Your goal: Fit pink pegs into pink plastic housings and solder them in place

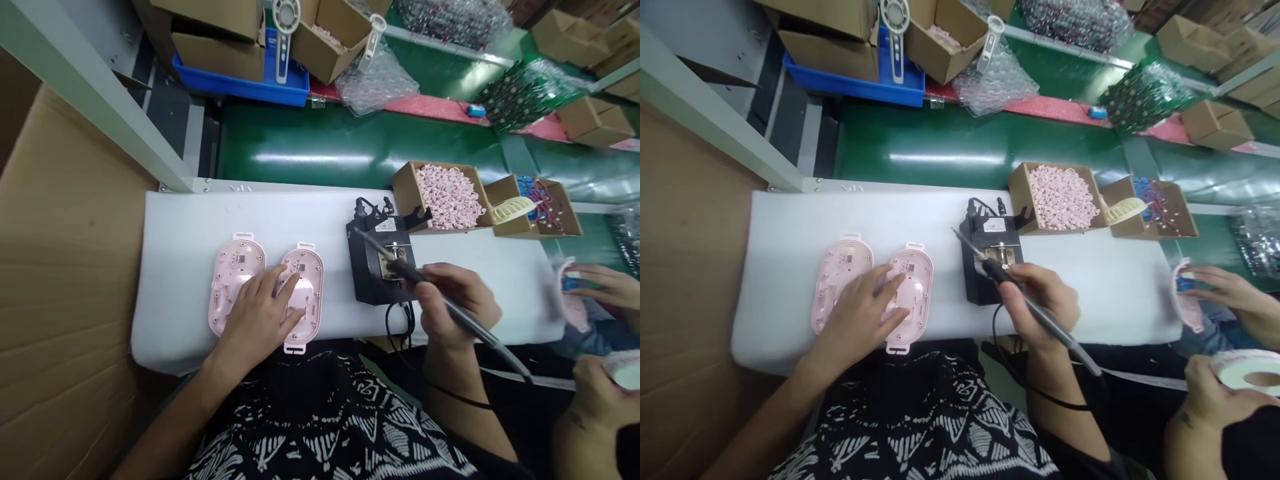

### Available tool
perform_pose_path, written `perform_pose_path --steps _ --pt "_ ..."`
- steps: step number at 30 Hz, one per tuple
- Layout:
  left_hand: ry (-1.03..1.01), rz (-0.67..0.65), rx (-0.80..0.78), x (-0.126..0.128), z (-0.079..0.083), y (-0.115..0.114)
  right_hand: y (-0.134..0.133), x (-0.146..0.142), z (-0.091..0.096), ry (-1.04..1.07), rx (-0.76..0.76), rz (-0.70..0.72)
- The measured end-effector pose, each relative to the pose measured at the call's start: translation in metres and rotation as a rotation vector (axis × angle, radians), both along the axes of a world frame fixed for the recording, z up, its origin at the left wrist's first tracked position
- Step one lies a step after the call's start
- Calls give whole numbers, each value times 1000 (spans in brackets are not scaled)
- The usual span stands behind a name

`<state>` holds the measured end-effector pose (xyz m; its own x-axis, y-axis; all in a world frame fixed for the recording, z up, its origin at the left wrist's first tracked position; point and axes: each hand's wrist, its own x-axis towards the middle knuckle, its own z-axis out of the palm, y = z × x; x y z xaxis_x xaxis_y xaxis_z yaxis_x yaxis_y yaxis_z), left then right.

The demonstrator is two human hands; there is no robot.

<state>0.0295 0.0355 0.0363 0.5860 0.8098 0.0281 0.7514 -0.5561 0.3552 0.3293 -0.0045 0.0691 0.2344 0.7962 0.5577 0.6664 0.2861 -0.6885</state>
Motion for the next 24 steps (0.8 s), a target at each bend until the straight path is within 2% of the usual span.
perform_pose_path --steps 2,5,7,9,11,14,18,24 --pt "-63 27 47 -16 8 2 3 -12 4 -94 -140 149" --pt "-130 181 180 -48 10 12 17 -53 1 -114 -145 392" --pt "-132 321 264 -68 3 20 33 -83 -5 -87 -126 425" --pt "-126 404 299 -84 -9 27 48 -108 -12 -64 -115 419" --pt "-146 384 283 -92 -20 31 62 -124 -19 -63 -87 437" --pt "-185 269 234 -95 -27 35 74 -135 -25 -71 -31 479" --pt "-172 187 194 -95 -26 37 77 -138 -26 -112 -53 493" --pt "-121 202 149 -95 -26 37 78 -142 -30 -119 -51 528"
